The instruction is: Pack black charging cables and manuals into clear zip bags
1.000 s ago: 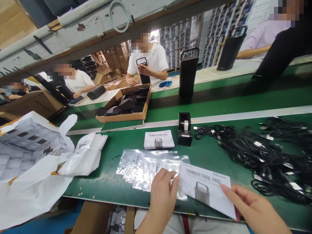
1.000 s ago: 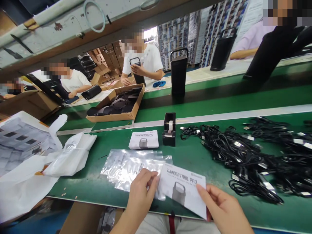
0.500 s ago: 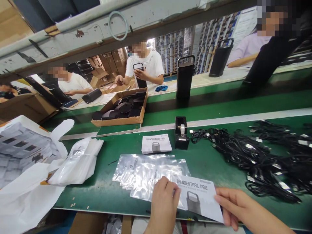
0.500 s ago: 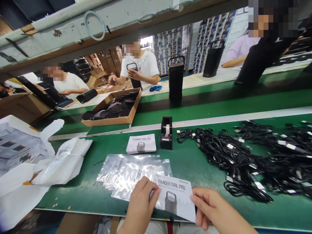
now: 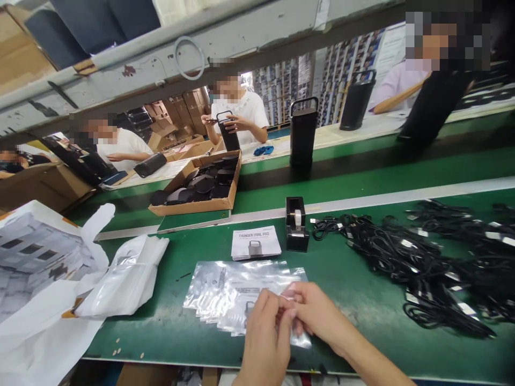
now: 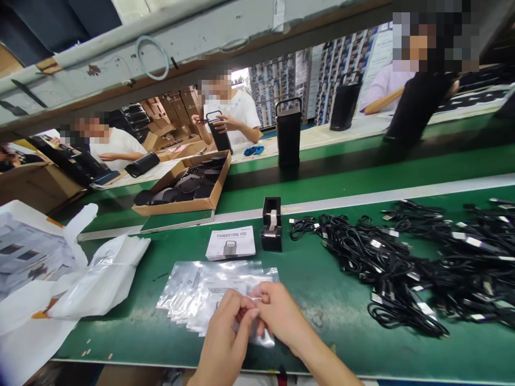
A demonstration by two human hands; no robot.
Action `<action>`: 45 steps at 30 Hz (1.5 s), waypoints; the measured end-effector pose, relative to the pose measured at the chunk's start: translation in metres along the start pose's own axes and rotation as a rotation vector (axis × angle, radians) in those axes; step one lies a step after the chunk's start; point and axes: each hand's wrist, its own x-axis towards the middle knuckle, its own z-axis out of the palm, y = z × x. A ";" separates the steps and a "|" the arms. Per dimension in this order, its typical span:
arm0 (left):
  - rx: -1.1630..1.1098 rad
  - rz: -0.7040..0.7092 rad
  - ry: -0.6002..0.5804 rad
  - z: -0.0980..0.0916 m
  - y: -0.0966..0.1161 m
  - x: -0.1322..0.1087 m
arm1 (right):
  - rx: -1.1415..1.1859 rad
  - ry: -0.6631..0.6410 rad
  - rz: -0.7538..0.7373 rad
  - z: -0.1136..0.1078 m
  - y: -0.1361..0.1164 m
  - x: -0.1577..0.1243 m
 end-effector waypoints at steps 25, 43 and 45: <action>0.129 -0.102 -0.110 -0.007 -0.006 0.000 | -0.612 0.291 -0.401 -0.076 0.045 -0.025; 0.087 -0.070 -0.109 -0.004 -0.003 -0.006 | -0.037 -0.012 -0.050 -0.031 0.007 -0.032; 0.042 -0.065 -0.099 -0.006 -0.002 -0.006 | 0.152 -0.025 0.020 -0.030 0.005 -0.032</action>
